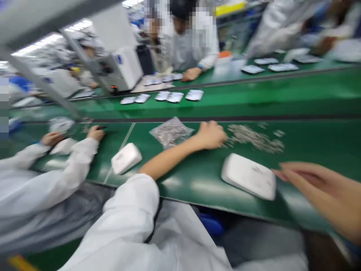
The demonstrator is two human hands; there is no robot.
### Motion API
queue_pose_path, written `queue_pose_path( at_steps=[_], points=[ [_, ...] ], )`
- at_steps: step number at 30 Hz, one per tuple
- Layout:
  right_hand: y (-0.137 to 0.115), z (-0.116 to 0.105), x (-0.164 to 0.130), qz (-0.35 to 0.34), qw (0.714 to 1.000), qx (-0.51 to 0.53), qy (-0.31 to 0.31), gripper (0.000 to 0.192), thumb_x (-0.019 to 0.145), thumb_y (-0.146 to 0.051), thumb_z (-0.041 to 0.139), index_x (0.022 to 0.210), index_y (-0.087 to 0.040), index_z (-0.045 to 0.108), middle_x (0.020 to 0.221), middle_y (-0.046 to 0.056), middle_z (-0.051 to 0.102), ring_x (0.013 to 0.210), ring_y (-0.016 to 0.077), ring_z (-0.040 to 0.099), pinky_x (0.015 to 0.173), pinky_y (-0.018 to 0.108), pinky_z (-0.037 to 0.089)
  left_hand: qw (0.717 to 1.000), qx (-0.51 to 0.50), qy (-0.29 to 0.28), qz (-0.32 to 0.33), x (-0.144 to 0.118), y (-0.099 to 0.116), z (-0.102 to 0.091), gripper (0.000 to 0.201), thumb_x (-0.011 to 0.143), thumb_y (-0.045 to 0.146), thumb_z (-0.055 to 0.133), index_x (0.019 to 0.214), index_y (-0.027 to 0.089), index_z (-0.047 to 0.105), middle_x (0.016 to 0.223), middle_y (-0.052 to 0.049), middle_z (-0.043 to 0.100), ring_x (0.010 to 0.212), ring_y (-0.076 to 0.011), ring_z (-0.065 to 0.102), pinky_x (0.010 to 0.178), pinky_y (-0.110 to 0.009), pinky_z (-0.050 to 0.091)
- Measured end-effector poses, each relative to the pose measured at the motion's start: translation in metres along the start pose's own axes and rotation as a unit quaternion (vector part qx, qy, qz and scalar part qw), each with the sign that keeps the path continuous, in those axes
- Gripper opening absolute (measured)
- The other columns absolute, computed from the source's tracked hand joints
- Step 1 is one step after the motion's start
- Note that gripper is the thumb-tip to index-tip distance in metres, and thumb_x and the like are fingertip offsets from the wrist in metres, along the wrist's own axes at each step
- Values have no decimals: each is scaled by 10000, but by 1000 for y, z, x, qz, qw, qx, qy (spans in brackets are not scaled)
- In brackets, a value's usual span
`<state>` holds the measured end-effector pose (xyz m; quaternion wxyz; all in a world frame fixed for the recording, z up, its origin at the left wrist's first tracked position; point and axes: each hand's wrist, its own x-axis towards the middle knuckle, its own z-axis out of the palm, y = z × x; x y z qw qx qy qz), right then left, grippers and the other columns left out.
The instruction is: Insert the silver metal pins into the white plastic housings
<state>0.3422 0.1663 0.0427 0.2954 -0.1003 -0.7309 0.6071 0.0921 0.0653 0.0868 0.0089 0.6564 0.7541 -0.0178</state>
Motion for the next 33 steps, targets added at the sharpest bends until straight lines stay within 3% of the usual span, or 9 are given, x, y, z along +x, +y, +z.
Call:
queue_pose_path(
  at_steps=[1,2,5,8,12,14,16,25,33],
  points=[
    [-2,-7,-12,28,982,-156,103,97,833,-351,791,905,-413,771,934,11,749,884,293,709,670,445,595,1000,-5,18,12,-3,1,-2,20,843,223,790,848,206,781,992,-70,712,1048,-292,584,825,-417,444],
    [-5,-11,-22,34,955,-255,144,20,810,-355,783,813,-347,765,911,45,756,838,286,699,684,450,581,999,-14,38,27,-2,-1,-2,67,821,208,810,789,178,759,923,-74,697,1007,-294,576,819,-424,437],
    [-1,-20,-26,39,943,-300,142,103,852,-298,693,787,-234,739,907,70,729,846,225,676,734,374,553,985,-67,134,88,17,-9,11,237,961,321,682,787,166,723,857,-59,661,928,-253,544,839,-440,409],
    [15,-31,-14,18,943,-312,119,72,851,-216,700,786,-207,730,918,44,685,813,162,623,745,300,513,956,-124,221,146,24,11,28,326,1030,379,524,821,186,684,919,-63,690,902,-243,580,809,-418,401],
    [23,-21,-12,8,941,-329,85,67,847,-159,710,788,-191,721,943,42,650,850,160,605,771,298,472,935,-39,185,299,-25,81,36,211,974,319,563,956,167,708,1033,-111,737,980,-294,641,834,-456,425],
    [25,-16,-13,-1,941,-331,69,85,849,-144,699,775,-185,708,930,47,647,876,175,610,775,305,462,939,11,168,299,-42,109,41,275,966,352,596,1028,112,716,1034,-151,730,987,-318,641,834,-463,432],
    [28,-15,-13,-2,942,-330,62,100,854,-145,686,763,-186,692,910,49,649,865,181,606,757,307,457,945,35,154,285,-47,122,47,319,965,353,615,1083,74,714,1065,-178,724,1001,-326,640,821,-452,434],
    [27,-26,-6,-10,941,-337,-9,103,849,-155,660,758,-191,629,868,46,638,847,190,588,774,322,448,946,37,160,278,-44,118,53,359,982,371,631,1101,44,720,1110,-182,737,1009,-307,644,883,-458,418],
    [20,-25,3,74,943,-322,-27,158,795,-106,696,698,-181,596,795,15,609,768,159,553,739,303,399,948,28,172,265,-42,118,47,273,1026,344,575,1004,125,736,1078,-103,756,995,-253,640,882,-490,354]
  ],
)
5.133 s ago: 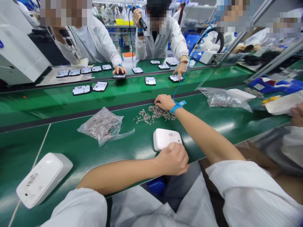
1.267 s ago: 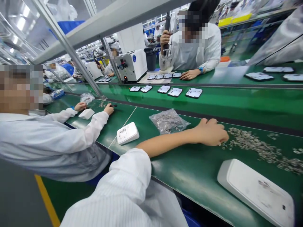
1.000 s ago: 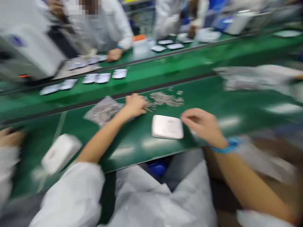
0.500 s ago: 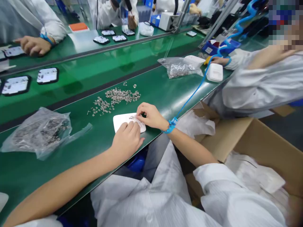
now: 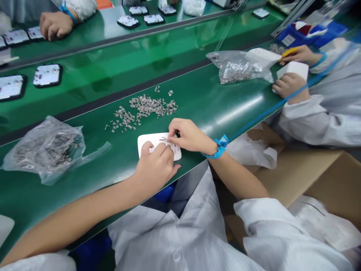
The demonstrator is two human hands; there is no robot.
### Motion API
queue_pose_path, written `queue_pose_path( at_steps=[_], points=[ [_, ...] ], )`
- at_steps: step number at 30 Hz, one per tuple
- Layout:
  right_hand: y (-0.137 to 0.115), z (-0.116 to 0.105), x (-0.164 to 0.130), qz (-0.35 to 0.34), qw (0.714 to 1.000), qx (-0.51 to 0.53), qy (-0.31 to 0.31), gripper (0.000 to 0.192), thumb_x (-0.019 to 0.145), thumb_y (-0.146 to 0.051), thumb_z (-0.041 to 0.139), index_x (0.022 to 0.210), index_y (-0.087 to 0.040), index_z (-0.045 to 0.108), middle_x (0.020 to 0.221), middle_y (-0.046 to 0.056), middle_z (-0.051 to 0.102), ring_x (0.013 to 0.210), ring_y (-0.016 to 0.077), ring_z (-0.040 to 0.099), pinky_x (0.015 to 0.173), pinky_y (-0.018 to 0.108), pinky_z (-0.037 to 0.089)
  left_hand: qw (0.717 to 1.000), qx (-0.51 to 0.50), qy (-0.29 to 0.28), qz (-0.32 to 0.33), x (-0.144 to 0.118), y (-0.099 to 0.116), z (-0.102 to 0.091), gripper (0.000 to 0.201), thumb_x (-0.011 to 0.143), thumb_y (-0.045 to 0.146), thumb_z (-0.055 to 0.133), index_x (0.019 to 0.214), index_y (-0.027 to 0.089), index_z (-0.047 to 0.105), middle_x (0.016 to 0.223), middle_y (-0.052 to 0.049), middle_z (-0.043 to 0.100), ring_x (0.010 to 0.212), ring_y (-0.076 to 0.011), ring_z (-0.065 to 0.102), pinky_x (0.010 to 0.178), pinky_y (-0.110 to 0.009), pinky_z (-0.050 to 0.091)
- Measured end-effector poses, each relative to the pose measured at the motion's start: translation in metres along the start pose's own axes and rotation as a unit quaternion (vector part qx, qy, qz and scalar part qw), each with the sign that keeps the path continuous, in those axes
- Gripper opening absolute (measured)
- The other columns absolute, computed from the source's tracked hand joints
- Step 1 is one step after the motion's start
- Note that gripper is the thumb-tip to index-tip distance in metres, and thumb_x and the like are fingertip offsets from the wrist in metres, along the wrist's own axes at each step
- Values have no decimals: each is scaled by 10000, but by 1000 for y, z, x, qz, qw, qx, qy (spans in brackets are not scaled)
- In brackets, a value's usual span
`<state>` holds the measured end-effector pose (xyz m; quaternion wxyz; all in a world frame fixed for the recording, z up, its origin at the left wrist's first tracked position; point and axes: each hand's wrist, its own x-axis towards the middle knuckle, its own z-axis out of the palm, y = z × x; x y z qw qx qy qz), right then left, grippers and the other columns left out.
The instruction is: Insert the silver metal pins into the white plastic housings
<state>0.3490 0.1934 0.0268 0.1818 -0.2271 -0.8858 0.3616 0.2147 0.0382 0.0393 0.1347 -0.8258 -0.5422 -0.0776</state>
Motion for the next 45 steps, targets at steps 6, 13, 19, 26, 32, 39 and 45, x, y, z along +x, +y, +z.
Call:
queue_pose_path(
  at_steps=[6,13,19,26,32,39,45],
  points=[
    [-1,1,-4,31,999,20,15,177,832,-125,721,702,-173,610,801,15,609,772,157,551,733,307,395,1000,-5,-8,-5,0,0,-1,246,1030,317,570,1035,132,731,1121,-78,749,1055,-255,636,847,-500,339],
    [14,-2,-5,25,997,69,19,214,799,-234,819,743,-187,618,795,-5,600,733,147,558,666,293,430,998,-43,-43,-12,2,-3,-2,265,1035,334,550,1071,133,720,1081,-103,747,1284,-362,569,831,-497,341],
    [9,16,-47,-56,988,12,142,157,966,-239,646,1103,-223,719,1138,106,662,1044,229,645,874,404,566,998,-36,-40,13,3,-5,-1,272,1068,303,497,1066,133,709,1187,-115,745,1295,-300,578,882,-501,340],
    [13,32,-62,-104,978,-65,167,325,983,-173,598,1272,-291,690,1271,120,634,1154,259,610,924,469,579,999,-31,-23,18,5,-7,0,269,1055,307,517,1062,130,720,1211,-116,744,1212,-275,635,876,-496,358],
    [13,31,-61,-112,976,-85,168,303,987,-172,585,1259,-262,687,1263,132,636,1134,260,610,927,474,581,998,-47,-29,20,5,-7,3,266,1049,286,515,1035,124,725,1185,-133,743,1221,-295,638,837,-484,378],
    [10,29,-60,-126,973,-131,142,251,999,-171,551,1206,-186,692,1250,176,638,1093,274,611,914,478,577,997,-56,-44,23,4,-7,4,325,1059,336,490,1071,106,720,1213,-153,734,1273,-291,608,832,-481,391],
    [12,20,-51,-84,982,-66,154,350,965,-222,605,1307,-259,666,1225,114,661,1126,273,617,964,481,549,999,-33,-24,30,4,-7,0,300,1056,341,513,1085,127,722,1141,-123,752,1162,-289,632,822,-503,338]
  ],
)
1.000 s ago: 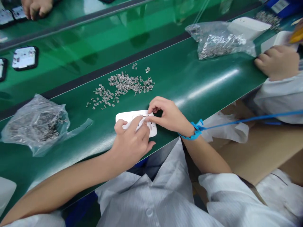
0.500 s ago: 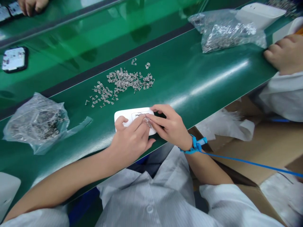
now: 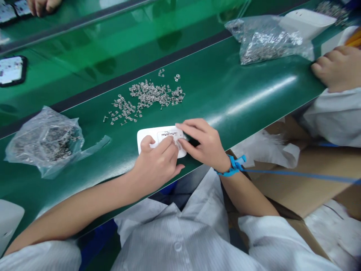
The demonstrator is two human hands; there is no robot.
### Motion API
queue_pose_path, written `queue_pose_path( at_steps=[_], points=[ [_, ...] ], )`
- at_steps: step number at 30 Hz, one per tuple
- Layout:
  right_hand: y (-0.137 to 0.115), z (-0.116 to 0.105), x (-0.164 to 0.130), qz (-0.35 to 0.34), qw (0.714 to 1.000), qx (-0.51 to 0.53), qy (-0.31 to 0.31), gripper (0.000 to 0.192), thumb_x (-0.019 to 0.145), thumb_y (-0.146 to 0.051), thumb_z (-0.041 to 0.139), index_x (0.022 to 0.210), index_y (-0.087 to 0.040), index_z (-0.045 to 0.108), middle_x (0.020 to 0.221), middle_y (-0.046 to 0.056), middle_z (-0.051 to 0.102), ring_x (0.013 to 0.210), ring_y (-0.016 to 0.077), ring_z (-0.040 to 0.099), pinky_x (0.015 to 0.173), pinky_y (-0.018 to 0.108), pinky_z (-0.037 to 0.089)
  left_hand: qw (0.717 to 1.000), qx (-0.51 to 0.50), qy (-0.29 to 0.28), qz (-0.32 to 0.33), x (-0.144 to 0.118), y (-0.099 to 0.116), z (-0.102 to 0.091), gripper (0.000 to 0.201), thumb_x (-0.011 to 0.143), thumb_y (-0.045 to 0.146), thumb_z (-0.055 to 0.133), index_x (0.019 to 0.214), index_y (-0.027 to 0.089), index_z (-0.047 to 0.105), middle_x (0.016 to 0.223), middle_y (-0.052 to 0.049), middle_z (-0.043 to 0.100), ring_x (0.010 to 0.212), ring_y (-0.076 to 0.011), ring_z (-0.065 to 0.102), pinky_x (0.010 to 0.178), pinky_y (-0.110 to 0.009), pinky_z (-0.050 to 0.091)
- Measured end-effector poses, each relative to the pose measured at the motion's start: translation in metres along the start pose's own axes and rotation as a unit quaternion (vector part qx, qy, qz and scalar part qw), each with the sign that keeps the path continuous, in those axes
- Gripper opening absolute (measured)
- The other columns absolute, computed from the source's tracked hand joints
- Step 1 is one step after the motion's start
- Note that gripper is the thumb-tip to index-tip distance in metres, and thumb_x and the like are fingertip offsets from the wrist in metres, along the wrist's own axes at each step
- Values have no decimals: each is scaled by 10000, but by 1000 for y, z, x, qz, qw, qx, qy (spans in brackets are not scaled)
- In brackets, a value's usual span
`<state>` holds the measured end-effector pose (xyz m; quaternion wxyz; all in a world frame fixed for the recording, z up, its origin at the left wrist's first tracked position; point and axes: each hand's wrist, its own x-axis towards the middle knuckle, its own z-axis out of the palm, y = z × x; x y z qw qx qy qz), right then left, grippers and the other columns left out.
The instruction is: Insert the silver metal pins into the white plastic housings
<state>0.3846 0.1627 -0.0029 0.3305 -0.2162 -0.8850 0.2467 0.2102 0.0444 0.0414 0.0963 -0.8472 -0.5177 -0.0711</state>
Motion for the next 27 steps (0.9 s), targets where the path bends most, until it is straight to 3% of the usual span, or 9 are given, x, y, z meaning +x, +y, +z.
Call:
queue_pose_path(
  at_steps=[2,6,11,16,24,27],
  points=[
    [0,-2,12,34,999,-8,-18,342,910,-229,652,1250,-232,689,1217,110,666,1126,289,607,989,500,523,1000,-1,-5,4,0,1,0,294,1049,340,529,1099,125,722,1138,-130,743,1116,-293,633,807,-494,332],
    [-3,-3,37,63,990,-53,-118,206,806,-182,678,1003,-180,741,1119,116,682,1056,312,569,936,506,502,1000,-9,-16,-8,-1,2,1,231,1033,311,557,1065,162,731,1095,-109,733,1078,-295,621,800,-471,325],
    [0,-3,55,42,983,-93,-151,61,754,-176,734,814,-180,719,984,127,680,989,325,520,863,513,458,999,29,-16,3,-1,2,1,288,1054,332,514,967,159,727,1058,-108,739,1039,-281,611,768,-470,315],
    [4,-6,64,20,976,-77,-204,70,738,-134,728,784,-177,698,943,98,685,975,294,517,873,485,435,999,36,-9,0,-2,4,2,300,1031,365,566,959,130,737,994,-121,738,1006,-286,615,780,-479,321],
    [-4,-1,56,45,985,-89,-139,78,762,-230,776,789,-197,711,1015,87,727,1098,339,498,880,505,426,999,51,15,6,-1,6,7,360,981,374,655,1098,45,742,1039,-163,742,995,-315,628,844,-491,359],
    [7,1,48,27,994,-24,-100,107,772,-278,780,837,-209,730,1106,76,732,1168,338,542,948,528,440,999,44,-5,-18,-5,11,0,365,975,419,661,1039,73,759,1000,-150,750,976,-316,636,864,-491,375]
  ],
)
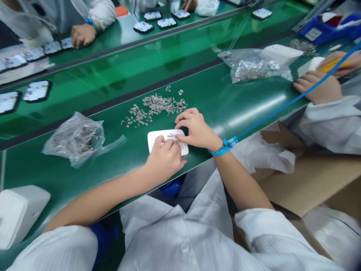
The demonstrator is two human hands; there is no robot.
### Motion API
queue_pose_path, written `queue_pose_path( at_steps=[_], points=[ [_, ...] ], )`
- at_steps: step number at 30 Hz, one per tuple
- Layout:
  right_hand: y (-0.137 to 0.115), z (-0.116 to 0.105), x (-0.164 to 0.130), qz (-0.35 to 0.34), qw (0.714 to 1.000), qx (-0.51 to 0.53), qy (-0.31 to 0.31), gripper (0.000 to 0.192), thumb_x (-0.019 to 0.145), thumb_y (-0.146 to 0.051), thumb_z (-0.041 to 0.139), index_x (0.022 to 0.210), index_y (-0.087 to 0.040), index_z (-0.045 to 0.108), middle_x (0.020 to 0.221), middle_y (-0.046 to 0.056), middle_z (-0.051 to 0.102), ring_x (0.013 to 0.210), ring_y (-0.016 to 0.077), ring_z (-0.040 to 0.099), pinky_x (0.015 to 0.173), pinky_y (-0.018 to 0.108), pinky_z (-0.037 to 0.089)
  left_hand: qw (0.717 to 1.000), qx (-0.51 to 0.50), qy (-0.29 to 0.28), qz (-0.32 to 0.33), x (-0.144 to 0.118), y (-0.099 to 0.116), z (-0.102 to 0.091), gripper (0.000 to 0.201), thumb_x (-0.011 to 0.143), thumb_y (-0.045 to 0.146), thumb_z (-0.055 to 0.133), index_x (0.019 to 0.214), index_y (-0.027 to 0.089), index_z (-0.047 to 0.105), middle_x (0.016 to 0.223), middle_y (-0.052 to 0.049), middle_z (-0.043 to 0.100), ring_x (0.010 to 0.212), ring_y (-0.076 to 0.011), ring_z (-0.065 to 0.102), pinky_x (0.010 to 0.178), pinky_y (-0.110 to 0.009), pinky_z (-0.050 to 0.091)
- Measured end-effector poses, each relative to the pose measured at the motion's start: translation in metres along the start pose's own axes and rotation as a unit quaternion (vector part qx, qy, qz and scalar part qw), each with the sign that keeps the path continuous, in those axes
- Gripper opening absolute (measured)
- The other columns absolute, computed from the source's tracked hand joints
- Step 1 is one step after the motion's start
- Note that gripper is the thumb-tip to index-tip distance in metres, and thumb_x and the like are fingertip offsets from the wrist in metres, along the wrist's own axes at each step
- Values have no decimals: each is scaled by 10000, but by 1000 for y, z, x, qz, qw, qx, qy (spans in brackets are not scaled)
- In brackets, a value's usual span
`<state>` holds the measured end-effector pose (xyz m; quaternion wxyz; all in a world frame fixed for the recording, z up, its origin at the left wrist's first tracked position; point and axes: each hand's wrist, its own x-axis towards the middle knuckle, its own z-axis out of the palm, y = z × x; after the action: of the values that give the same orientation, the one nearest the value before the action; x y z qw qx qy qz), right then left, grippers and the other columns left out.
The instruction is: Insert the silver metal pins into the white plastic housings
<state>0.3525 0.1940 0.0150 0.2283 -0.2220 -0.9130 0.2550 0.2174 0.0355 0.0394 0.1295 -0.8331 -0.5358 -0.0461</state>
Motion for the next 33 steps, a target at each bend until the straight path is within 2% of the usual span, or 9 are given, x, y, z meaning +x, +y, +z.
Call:
queue_pose_path(
  at_steps=[5,7,10,15,19,23,27,30,33],
  points=[
    [21,11,-11,81,980,135,126,192,880,-400,675,914,-218,724,1000,78,739,963,251,676,866,440,524,997,-12,-24,-78,-57,16,-23,306,975,428,662,959,134,748,1007,-107,759,1025,-289,659,904,-462,392],
    [24,17,-12,92,982,111,123,204,889,-413,640,853,-225,714,911,75,738,906,257,676,837,441,522,988,-3,-9,-155,-95,24,-32,250,980,363,659,1066,139,730,1130,-110,758,1119,-272,659,926,-445,395],
    [23,25,-12,27,995,37,88,223,875,-428,630,805,-233,712,900,91,745,917,298,667,879,504,496,961,17,4,-277,-151,29,-42,223,991,304,636,1143,156,706,1202,-117,752,1179,-268,667,940,-442,401],
    [26,29,-12,2,996,34,88,145,878,-394,669,806,-275,708,886,96,741,853,315,663,774,489,481,915,60,0,-398,-216,10,-55,202,999,298,601,1103,172,720,1175,-142,763,1130,-293,707,942,-451,424],
    [38,22,8,36,983,93,156,79,833,-258,738,767,-282,700,781,65,723,658,225,613,647,407,432,903,100,-3,-418,-228,-7,-62,216,992,303,581,1063,172,736,1153,-162,766,1094,-328,709,929,-484,432],
    [67,6,57,83,954,64,281,94,823,-207,689,745,-240,648,736,61,669,680,181,566,703,359,413,917,111,107,-369,-164,-8,-50,162,982,260,599,1071,174,704,1128,-140,768,1070,-304,696,941,-479,401],
    [113,-7,95,131,902,15,410,130,908,-159,512,807,-233,544,740,47,594,728,163,473,717,324,381,979,-41,139,-141,-32,-2,-3,177,1007,303,550,955,199,684,1052,-68,760,1004,-205,670,904,-387,404],
    [136,-7,101,110,913,-13,392,126,901,-116,516,850,-190,606,751,24,589,708,152,470,725,309,405,984,-61,133,-105,58,-4,38,276,1029,294,472,861,199,669,923,-68,723,879,-202,630,771,-374,379],
    [140,-1,103,41,959,-28,278,164,868,-112,614,997,-152,708,924,49,673,742,153,540,774,313,470,978,-63,153,-125,103,-14,67,272,1025,244,459,856,178,662,853,-95,676,868,-236,602,746,-395,353]
  ],
)
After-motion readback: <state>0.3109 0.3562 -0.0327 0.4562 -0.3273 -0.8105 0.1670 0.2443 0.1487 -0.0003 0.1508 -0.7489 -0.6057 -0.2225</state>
